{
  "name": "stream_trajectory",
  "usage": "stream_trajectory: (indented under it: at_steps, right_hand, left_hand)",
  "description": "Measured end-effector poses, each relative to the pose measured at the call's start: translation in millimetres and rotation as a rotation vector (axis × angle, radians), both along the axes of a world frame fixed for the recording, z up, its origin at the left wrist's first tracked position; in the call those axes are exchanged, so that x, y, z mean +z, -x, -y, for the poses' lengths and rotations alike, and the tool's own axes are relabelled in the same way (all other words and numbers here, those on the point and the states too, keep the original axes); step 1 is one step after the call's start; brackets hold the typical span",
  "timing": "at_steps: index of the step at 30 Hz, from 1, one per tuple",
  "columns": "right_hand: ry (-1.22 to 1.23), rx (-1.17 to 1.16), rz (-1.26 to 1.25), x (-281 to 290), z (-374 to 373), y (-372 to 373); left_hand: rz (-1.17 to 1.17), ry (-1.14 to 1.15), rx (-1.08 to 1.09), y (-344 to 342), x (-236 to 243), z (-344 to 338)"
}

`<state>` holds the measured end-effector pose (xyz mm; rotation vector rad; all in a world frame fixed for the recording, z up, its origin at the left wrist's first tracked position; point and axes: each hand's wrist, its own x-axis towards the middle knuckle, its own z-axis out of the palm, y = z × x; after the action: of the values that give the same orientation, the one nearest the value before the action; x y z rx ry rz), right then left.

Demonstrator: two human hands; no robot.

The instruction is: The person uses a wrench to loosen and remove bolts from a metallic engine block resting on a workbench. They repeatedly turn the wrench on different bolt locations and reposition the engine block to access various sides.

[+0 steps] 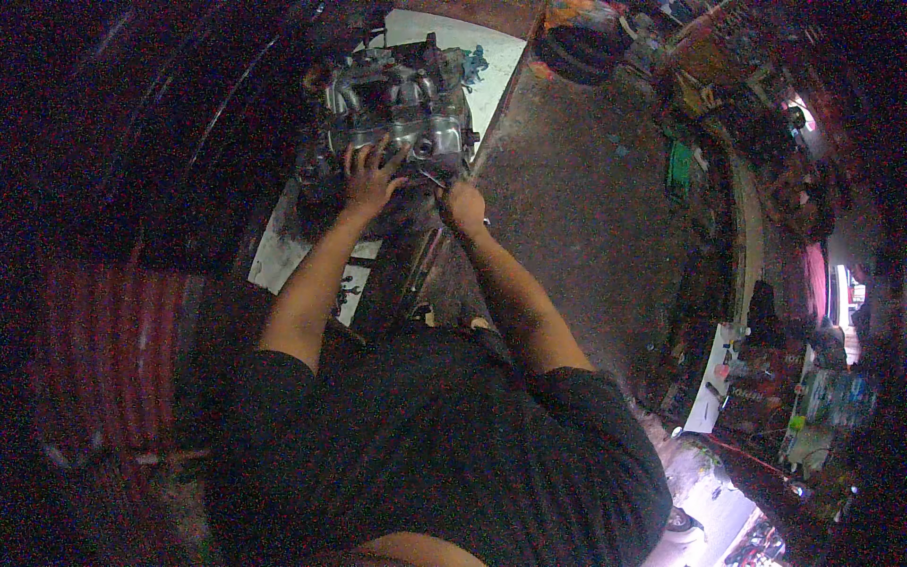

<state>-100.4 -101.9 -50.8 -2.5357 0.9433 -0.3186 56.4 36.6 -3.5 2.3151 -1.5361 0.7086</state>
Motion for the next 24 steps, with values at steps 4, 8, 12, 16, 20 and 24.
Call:
stream_trajectory:
  at_steps: [4, 8, 12, 16, 20, 24]
  right_hand:
    - [-0.055, -0.049, 0.061, -12.3, 1.0, -0.1]
    - [-0.155, -0.088, 0.027, 28.3, -14.0, 2.5]
    - [-0.213, -0.092, 0.065, 26.6, -12.9, 14.0]
    - [-0.278, -0.181, 0.047, 21.9, -3.2, 9.2]
    - [-0.354, -0.246, 0.025, 29.4, 0.1, -5.9]
    - [-0.403, -0.304, 0.108, 32.3, -16.0, -10.3]
  left_hand:
    - [0.023, -0.028, 0.019, 1.9, 3.1, 1.1]
    - [-0.004, -0.027, 0.010, 1.3, 3.2, -1.5]
    - [-0.004, -0.004, 0.006, 2.3, 0.9, 0.8]
    - [-0.005, -0.023, 0.023, 5.9, 6.1, -0.8]
    - [0.014, 0.018, 0.023, 4.3, 1.1, 0.5]
    - [0.014, 0.009, 0.019, 2.2, 1.4, -0.8]
